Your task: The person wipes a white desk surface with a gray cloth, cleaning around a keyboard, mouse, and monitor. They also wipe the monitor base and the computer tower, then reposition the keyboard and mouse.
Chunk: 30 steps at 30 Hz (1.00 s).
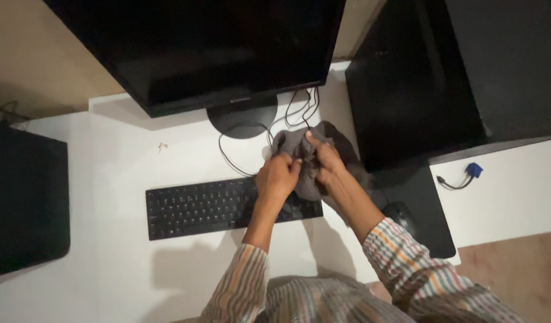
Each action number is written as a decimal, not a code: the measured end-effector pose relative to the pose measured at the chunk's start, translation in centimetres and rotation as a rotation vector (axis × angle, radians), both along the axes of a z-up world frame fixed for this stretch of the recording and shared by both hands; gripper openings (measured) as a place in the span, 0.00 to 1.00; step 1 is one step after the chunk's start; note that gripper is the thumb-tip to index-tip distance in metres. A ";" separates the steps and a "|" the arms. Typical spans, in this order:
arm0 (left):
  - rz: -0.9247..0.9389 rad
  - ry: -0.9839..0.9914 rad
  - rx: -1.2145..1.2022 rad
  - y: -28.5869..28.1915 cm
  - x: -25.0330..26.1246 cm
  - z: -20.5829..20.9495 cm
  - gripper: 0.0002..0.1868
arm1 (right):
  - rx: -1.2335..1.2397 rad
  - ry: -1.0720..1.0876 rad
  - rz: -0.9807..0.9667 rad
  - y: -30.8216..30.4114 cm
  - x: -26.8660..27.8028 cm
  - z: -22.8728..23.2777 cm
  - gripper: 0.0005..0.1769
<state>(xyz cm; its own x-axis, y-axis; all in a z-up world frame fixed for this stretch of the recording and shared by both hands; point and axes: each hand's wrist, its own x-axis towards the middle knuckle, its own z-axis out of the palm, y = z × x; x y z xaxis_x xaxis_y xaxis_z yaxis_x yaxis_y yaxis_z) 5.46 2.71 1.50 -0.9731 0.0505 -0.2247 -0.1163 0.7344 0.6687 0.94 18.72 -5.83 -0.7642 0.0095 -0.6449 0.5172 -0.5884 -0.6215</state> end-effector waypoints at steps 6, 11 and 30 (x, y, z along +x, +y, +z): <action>-0.056 -0.038 0.055 -1.0 0.5 1.0 0.20 | 0.033 -0.090 -0.035 -1.1 -0.2 -1.2 0.15; -0.072 -0.124 0.151 -2.1 1.2 2.6 0.19 | 0.130 -0.128 -0.087 0.6 -5.2 -2.2 0.18; 0.012 0.194 0.194 1.5 -5.0 -1.5 0.19 | 0.181 -0.092 0.120 -0.3 -2.7 2.5 0.18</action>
